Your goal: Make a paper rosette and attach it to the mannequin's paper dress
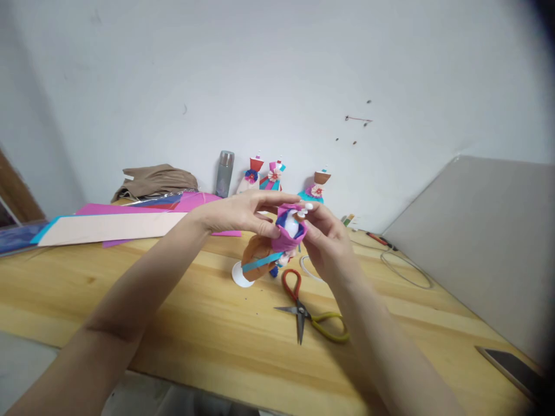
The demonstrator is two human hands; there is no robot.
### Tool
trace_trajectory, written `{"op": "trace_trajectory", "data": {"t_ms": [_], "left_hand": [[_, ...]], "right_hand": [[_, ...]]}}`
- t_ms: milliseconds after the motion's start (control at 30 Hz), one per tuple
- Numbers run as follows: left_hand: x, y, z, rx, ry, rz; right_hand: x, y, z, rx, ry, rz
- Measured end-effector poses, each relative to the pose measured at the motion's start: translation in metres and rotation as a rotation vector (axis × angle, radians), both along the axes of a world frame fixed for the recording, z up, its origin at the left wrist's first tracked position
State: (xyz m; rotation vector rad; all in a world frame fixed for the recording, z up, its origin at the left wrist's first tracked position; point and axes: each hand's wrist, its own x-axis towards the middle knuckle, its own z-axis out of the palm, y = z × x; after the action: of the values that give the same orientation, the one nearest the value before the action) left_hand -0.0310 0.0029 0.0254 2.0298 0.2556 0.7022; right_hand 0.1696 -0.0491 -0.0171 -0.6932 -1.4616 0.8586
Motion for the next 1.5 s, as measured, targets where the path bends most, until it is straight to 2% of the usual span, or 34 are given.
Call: {"op": "trace_trajectory", "data": {"t_ms": [100,200,533,700,800,933,1133,1333,1500], "left_hand": [[0.004,-0.001,-0.003,-0.031,-0.013,0.001],[0.008,0.0,-0.004,-0.047,-0.057,0.037],[0.019,-0.009,-0.008,-0.133,-0.117,0.249],[0.025,-0.008,-0.013,0.024,-0.217,0.414],[0.03,-0.007,-0.016,0.084,-0.224,0.455],[0.03,-0.008,-0.016,0.02,-0.162,0.369],[0.006,0.001,-0.004,-0.093,-0.09,0.193],[0.003,0.009,-0.005,-0.135,-0.134,0.206],[0.008,0.012,-0.009,-0.176,-0.137,0.199]], "right_hand": [[0.001,0.001,-0.002,0.099,0.031,-0.124],[0.003,0.0,-0.001,0.121,-0.002,-0.197],[0.008,-0.006,0.003,0.068,-0.014,-0.129],[0.006,-0.002,0.0,0.147,0.001,-0.173],[0.006,0.002,-0.002,0.148,-0.034,-0.224],[0.008,0.01,-0.006,0.145,-0.03,-0.239],[0.013,0.012,-0.007,0.213,-0.103,-0.22],[0.019,0.006,0.001,0.491,-0.293,-0.282],[0.022,0.004,0.004,0.709,-0.425,-0.422]]}}
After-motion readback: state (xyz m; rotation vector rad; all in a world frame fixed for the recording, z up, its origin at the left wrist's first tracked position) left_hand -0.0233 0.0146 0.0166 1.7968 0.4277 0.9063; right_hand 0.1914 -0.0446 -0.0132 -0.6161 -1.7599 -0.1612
